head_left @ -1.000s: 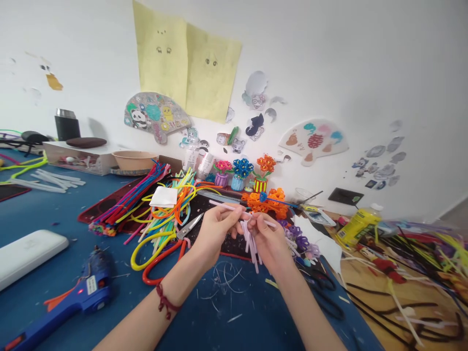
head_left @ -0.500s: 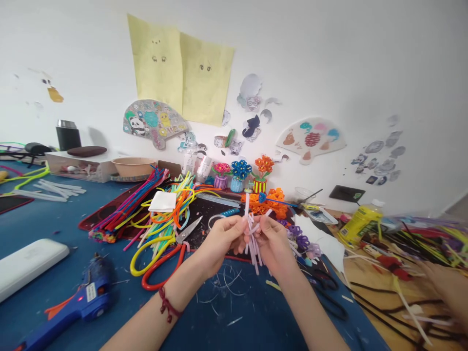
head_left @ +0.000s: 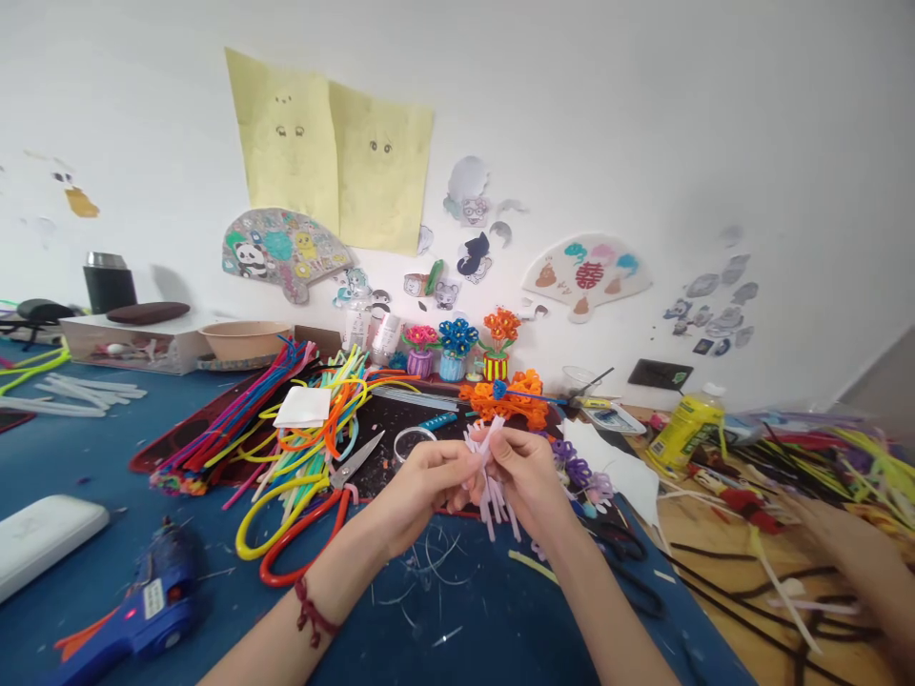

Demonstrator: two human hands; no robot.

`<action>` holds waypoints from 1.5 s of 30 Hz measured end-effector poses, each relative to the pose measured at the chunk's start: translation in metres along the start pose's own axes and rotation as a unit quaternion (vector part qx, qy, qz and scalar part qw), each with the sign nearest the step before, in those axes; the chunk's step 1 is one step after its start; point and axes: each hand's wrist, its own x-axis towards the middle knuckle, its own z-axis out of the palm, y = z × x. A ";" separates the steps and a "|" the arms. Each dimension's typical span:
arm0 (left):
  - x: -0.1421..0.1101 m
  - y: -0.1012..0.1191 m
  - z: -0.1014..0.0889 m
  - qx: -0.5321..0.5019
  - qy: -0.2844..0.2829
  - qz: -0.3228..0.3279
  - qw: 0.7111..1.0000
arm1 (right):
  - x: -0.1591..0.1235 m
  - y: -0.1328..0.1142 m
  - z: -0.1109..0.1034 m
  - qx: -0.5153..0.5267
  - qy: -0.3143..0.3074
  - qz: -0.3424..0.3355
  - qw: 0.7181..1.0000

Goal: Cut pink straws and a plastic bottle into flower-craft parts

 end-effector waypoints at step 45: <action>-0.006 -0.026 -0.010 0.635 0.229 0.292 0.677 | -0.006 0.008 0.016 0.028 0.157 -0.016 0.987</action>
